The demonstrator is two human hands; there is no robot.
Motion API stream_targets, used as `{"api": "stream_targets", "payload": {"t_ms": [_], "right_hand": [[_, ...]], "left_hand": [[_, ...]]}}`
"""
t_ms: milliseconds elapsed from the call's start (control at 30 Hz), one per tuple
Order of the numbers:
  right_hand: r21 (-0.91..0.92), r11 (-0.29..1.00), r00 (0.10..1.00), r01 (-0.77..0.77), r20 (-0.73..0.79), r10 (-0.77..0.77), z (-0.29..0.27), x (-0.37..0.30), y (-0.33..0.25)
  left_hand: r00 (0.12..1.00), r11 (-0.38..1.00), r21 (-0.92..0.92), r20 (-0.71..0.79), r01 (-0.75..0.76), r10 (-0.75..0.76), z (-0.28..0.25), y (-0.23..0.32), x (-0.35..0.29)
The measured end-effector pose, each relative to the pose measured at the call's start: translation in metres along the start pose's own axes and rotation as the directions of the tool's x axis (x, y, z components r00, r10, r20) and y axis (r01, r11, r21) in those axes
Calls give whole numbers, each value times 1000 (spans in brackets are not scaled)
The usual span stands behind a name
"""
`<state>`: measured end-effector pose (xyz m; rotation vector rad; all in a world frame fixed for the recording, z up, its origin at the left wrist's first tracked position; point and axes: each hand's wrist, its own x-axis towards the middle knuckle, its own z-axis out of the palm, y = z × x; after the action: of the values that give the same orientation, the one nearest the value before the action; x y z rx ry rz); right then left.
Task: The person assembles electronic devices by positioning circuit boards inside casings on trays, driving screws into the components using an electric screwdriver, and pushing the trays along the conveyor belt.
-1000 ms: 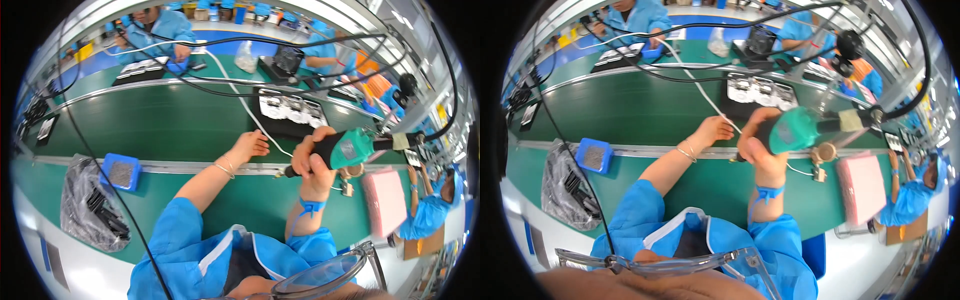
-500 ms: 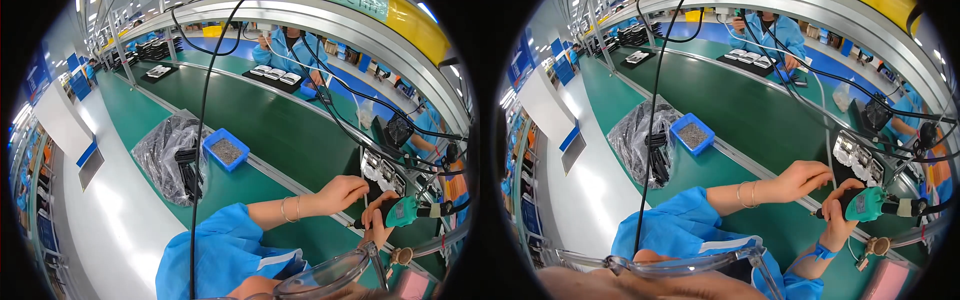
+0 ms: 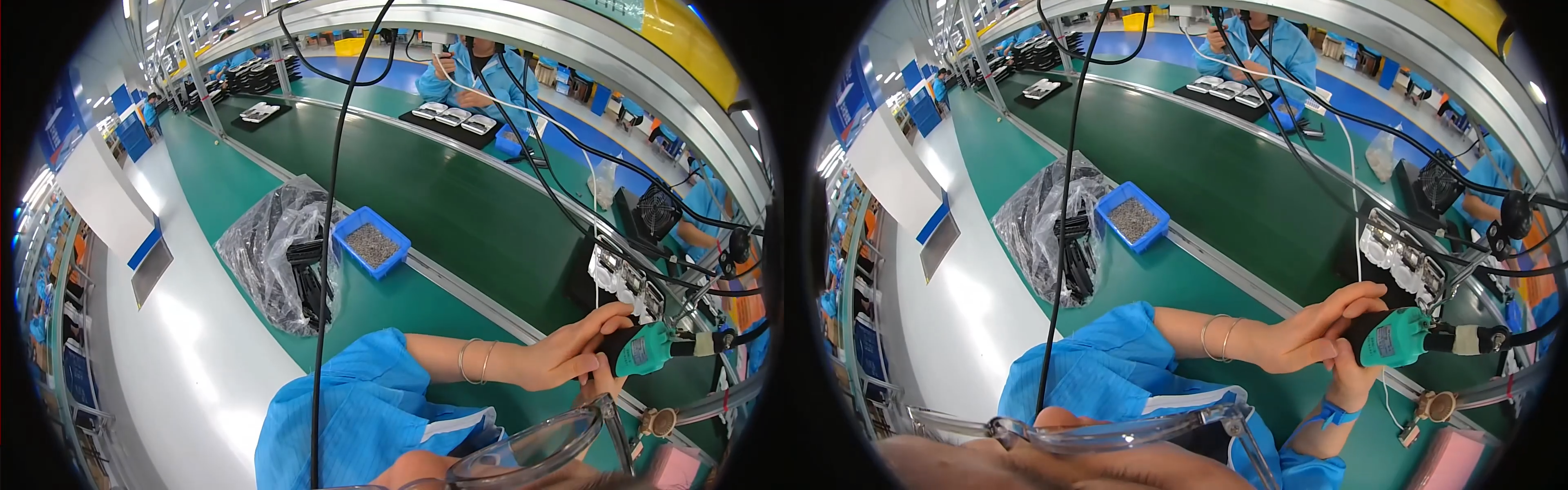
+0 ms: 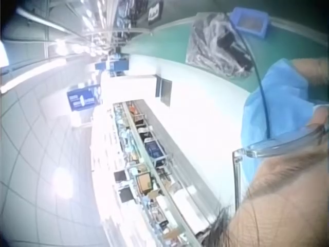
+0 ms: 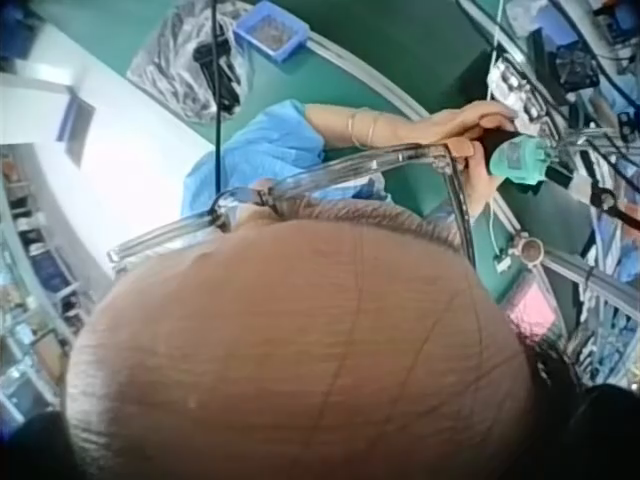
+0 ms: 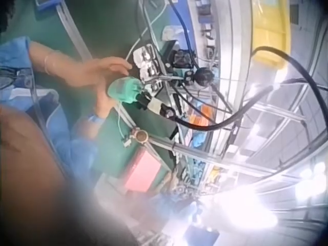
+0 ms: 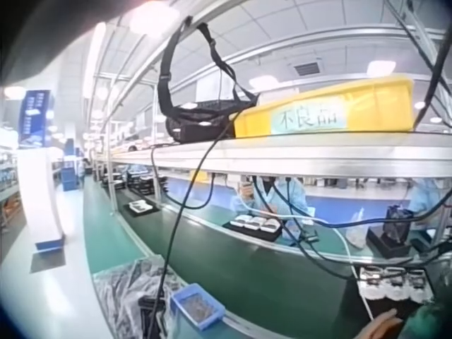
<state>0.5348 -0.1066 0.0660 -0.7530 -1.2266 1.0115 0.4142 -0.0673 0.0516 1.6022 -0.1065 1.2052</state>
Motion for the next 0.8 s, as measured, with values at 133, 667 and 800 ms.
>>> {"api": "stream_targets", "payload": {"t_ms": [133,667,800], "right_hand": [[42,991,992,125,22,-126,4,-1,8],[133,991,1000,0,-24,3,11,-9,-4],[177,984,999,-32,-19,36,14,-11,-3]], "left_hand": [[981,974,131,83,-183,173,-2,3,-1],[990,975,175,51,-139,132,5,10,2],[999,986,161,27,32,-37,3,12,-3]]}}
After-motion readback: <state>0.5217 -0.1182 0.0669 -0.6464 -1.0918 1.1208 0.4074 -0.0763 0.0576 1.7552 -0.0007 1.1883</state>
